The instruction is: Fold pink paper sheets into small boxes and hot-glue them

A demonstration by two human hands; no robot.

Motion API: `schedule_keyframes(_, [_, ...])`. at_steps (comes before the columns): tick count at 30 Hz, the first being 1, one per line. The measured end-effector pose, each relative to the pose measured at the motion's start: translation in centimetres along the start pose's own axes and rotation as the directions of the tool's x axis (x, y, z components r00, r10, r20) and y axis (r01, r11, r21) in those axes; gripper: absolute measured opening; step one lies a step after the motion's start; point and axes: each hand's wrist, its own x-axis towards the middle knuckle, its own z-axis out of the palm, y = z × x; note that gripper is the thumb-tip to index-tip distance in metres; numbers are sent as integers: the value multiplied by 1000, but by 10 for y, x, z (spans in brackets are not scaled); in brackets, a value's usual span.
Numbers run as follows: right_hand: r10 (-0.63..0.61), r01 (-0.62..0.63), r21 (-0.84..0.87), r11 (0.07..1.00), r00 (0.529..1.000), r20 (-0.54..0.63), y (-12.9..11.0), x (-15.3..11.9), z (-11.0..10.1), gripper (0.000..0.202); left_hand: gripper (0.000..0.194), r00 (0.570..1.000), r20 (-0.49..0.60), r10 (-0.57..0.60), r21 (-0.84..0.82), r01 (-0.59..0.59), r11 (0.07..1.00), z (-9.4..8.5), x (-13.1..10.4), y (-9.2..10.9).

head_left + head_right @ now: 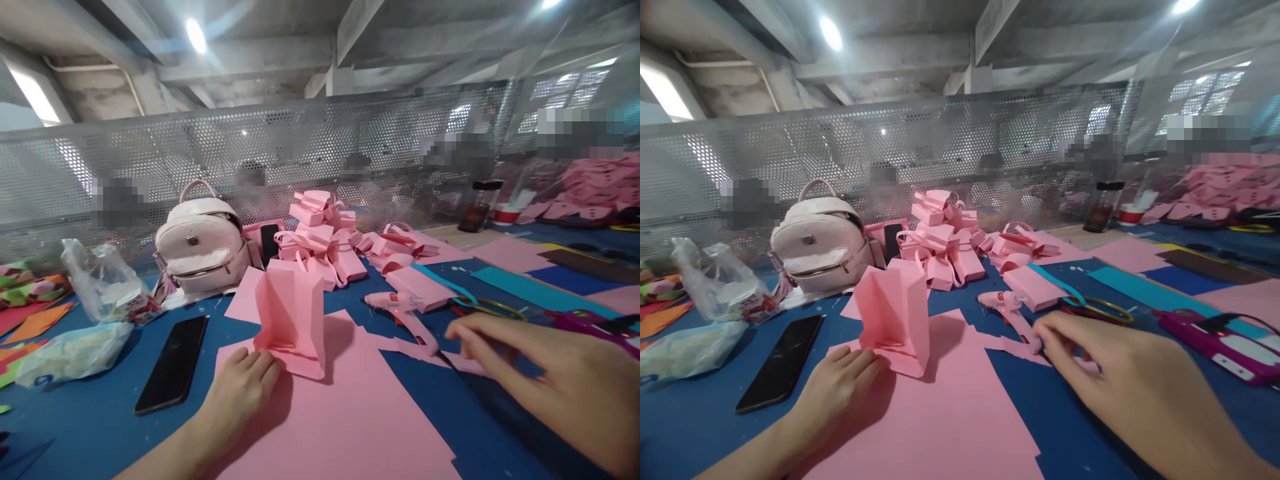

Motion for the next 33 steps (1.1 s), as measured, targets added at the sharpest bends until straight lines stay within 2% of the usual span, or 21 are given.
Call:
schedule_keyframes(1, [-103, 103, 53, 993, 995, 13, -8, 4, -2, 29, 28, 1000, -4, -7, -10, 7, 1000, -1, 0, -2])
schedule_keyframes(4, [-222, 219, 161, 962, 975, -4, -28, 18, 2, 28, 34, 1000, -6, -21, -37, 21, 999, -4, -2, -11])
schedule_keyframes(9, [-334, 322, 264, 909, 943, 1, -46, 33, 17, 21, 34, 999, 9, -37, -75, 37, 996, -6, -7, -22])
schedule_keyframes(12, [-423, 420, 296, 858, 904, -59, -61, 35, 20, 19, 29, 1000, -8, -4, -99, 3, 995, -3, -7, -23])
schedule_keyframes(15, [-468, 484, 366, 795, 873, -138, -80, 32, 18, 23, 26, 999, -37, 32, -112, -36, 993, 1, -5, -20])
schedule_keyframes(18, [-522, 530, 457, 714, 838, -156, -100, 22, 17, 28, 26, 997, -57, 48, -114, -54, 992, 2, -1, -16])
schedule_keyframes(21, [-604, 582, 449, 678, 789, -113, -118, 8, 25, 36, 28, 995, -83, 60, -97, -68, 993, 1, 2, -10])
schedule_keyframes(23, [-636, 608, 446, 656, 764, -106, -129, 1, 38, 38, 30, 991, -108, 83, -86, -92, 992, 0, 3, -5])
schedule_keyframes(24, [-651, 623, 417, 662, 754, -92, -133, -3, 46, 38, 29, 988, -118, 97, -82, -107, 991, 0, 3, -2])
schedule_keyframes(27, [-656, 672, 235, 702, 739, -155, -139, -10, 74, 35, 28, 982, -138, 131, -61, -140, 988, -1, 3, 7])
schedule_keyframes(30, [-686, 688, 106, 718, 725, -61, -138, -16, 98, 29, 30, 978, -160, 137, -45, -146, 988, -4, 3, 17])
schedule_keyframes(33, [-711, 708, 64, 703, 702, 43, -136, -19, 112, 20, 32, 973, -182, 140, -48, -151, 987, -7, 4, 25])
